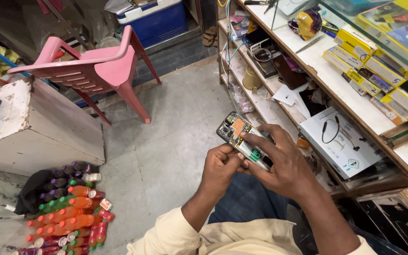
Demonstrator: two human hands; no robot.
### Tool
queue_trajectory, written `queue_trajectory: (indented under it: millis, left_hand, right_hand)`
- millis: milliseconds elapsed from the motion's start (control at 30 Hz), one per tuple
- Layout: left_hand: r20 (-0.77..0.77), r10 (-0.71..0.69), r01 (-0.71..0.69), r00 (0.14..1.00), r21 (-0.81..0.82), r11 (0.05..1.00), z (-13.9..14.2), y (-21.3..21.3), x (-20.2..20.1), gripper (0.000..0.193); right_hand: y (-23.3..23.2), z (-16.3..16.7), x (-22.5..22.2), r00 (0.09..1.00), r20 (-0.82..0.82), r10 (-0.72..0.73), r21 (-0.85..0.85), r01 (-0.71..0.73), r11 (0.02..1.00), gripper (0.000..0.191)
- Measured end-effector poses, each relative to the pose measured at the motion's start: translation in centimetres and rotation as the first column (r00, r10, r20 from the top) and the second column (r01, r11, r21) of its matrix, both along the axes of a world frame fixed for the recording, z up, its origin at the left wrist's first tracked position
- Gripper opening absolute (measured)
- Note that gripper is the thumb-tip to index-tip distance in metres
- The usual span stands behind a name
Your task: The person uses scissors to cut a small plastic bag, then handles a disassembled smartphone, removing the back cover and inspecting the internal components including the battery and motherboard. The person places the back cover aside and continues to manipulate the phone internals.
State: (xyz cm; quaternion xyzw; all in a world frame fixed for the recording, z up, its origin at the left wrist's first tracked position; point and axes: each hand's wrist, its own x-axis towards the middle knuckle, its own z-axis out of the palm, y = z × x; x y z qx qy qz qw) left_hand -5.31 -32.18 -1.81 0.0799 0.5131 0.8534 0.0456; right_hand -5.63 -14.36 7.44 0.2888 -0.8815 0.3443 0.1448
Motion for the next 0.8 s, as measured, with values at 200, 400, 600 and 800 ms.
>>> queue_trajectory:
  millis: [200,400,600,800]
  left_hand:
    - [0.017,-0.025,0.025,1.000,-0.012,1.000,-0.4,0.4,0.2,0.016]
    - [0.013,-0.066,0.066,0.998,0.021,0.998,-0.3,0.8,0.5,0.017]
    - [0.026,-0.084,0.084,0.996,0.001,0.996,-0.3,1.3,0.7,0.016]
    - [0.015,-0.085,0.085,0.996,-0.045,0.995,-0.2,1.8,0.9,0.015]
  right_hand:
    - [0.5,-0.5,0.5,1.000,-0.009,-0.021,-0.012,0.021,1.000,0.060]
    - [1.1,-0.6,1.3,0.999,-0.003,-0.040,-0.022,0.040,0.999,0.060]
    - [1.6,-0.8,1.9,0.996,0.037,-0.078,-0.031,0.079,0.996,0.061]
    - [2.3,-0.7,2.2,0.995,0.031,-0.090,-0.045,0.091,0.995,0.062]
